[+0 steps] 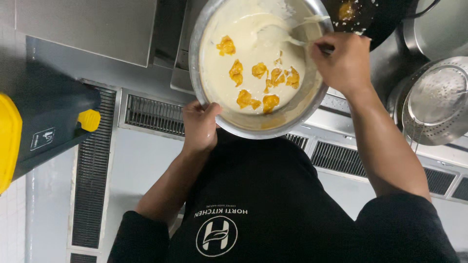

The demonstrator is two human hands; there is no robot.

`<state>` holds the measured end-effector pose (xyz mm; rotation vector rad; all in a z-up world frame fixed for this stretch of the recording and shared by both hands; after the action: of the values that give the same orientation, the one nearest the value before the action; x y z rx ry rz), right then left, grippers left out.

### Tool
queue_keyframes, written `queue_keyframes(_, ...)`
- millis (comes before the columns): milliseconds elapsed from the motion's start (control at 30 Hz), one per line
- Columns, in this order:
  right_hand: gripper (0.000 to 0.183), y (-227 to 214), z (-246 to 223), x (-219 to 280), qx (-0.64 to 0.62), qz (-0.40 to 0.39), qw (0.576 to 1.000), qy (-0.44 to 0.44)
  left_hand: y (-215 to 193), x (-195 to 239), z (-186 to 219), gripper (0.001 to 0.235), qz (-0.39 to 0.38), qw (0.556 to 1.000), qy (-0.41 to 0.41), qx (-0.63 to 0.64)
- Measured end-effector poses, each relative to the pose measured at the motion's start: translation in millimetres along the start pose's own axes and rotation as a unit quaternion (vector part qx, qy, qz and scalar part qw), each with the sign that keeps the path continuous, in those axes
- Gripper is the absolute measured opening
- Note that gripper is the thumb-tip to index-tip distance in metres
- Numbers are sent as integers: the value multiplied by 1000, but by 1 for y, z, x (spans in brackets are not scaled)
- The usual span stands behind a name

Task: The person coats pieces of food in a batter and then places them into a pan of hot oil to fry.

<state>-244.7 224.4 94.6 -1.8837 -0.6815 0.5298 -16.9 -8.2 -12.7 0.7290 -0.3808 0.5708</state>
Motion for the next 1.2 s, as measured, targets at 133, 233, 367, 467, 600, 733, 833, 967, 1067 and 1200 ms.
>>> queue_keyframes(133, 13, -10, 13, 24, 49, 9, 999, 14, -6, 4, -4, 10, 38, 998, -14, -48)
queue_keyframes(233, 17, -23, 5, 37, 72, -4, 997, 30, -3, 4, -4, 11, 25, 999, -8, -25)
queue_keyframes(367, 13, -21, -12, 30, -4, 32, 995, 96, 0, 4, 0, 11, 31, 999, -2, -31)
queue_keyframes(467, 13, -4, -18, 16, -21, 15, 998, 64, -1, 6, 1, 11, 35, 999, -22, -13)
queue_keyframes(600, 14, -3, -16, 14, 16, 59, 997, 38, 0, 5, 2, 12, -2, 1000, -7, 19)
queue_keyframes(733, 14, -7, -15, 25, 19, 16, 998, 65, -5, 7, -3, 10, 25, 1000, -12, -7)
queue_keyframes(833, 16, -8, -14, 27, -19, 17, 995, 101, -5, 6, -5, 9, 24, 1000, -12, -4)
queue_keyframes(967, 16, 1, -13, 21, 13, -10, 996, 91, -8, 7, -2, 10, 18, 1000, -12, 2)
queue_keyframes(1067, 18, 3, -5, 22, -51, -22, 992, 116, -6, 7, -2, 9, 17, 1000, -12, -9)
queue_keyframes(1200, 19, 16, 3, 15, -108, -56, 978, 169, -9, 7, -1, 10, 40, 999, -29, -19)
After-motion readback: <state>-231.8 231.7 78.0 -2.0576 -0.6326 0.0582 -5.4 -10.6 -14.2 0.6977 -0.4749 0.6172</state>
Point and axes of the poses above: each hand's wrist, its own x-axis away from the middle knuckle, its own y-axis out of the palm, z = x × y, the point moved 2 cm from there along -x, towards the middle knuckle, and after that the axes turned 2 degrees about -z, right-handed, at the moved point
